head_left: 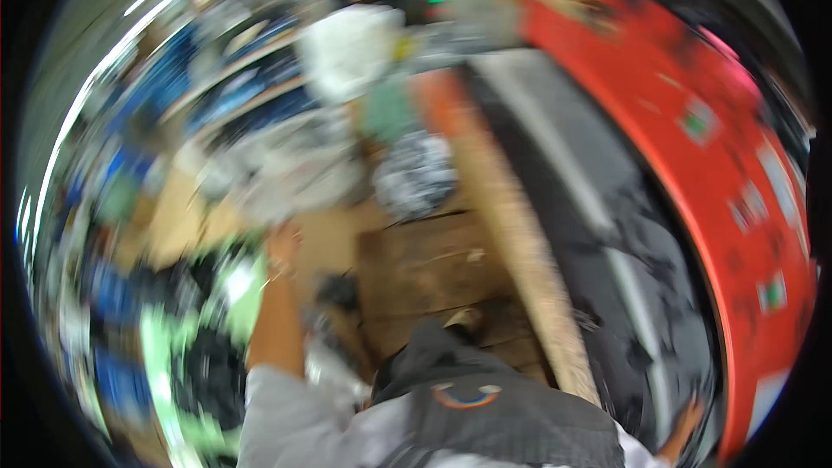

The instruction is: Operate a clicker press to cut shoe components from a sheet of leather.

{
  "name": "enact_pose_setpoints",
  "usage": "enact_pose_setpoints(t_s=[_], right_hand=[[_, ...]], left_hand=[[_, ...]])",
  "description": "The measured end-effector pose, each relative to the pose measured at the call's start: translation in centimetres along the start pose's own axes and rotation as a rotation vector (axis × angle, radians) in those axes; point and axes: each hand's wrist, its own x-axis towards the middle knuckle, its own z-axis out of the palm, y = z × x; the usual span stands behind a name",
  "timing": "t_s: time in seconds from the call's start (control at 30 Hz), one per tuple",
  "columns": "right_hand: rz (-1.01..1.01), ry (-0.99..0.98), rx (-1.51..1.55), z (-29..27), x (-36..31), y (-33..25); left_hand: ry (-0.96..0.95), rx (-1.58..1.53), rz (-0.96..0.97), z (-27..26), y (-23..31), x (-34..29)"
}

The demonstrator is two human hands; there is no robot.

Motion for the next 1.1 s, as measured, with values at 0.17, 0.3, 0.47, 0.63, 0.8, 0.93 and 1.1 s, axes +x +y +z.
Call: enact_pose_setpoints(t_s=[0.17, 0.3, 0.47, 0.63, 0.8, 0.93, 1.1], right_hand=[[0.529, -0.036, -0.089, -3.3, -7.7, -13.1], [0.748, 0.264, -0.023, -4.8, -6.5, -14.4], [0.635, 0.256, 0.059, -1.3, 2.5, -20.9], [0.816, 0.077, -0.062, 0.0, 8.0, -20.8], [0.936, 0.003, -0.223, 1.1, 10.4, -18.6], [0.863, -0.054, -0.184, 1.3, 11.8, -18.0], [0.793, -0.021, -0.228, 1.3, 10.8, -17.1]], left_hand=[[-0.365, 0.219, 0.212, 30.9, 16.0, 11.9], [-0.69, 0.348, 0.301, 55.7, 20.4, 9.0], [-0.827, 0.6, 0.788, 75.9, 16.8, 8.1], [-0.952, 1.029, 0.879, 83.5, 16.8, -6.1], [-0.872, 1.266, 1.049, 84.3, 18.5, -10.6], [-0.868, 1.206, 1.142, 84.7, 17.3, -8.7], [-0.895, 1.026, 1.07, 84.8, 16.8, -7.7]])
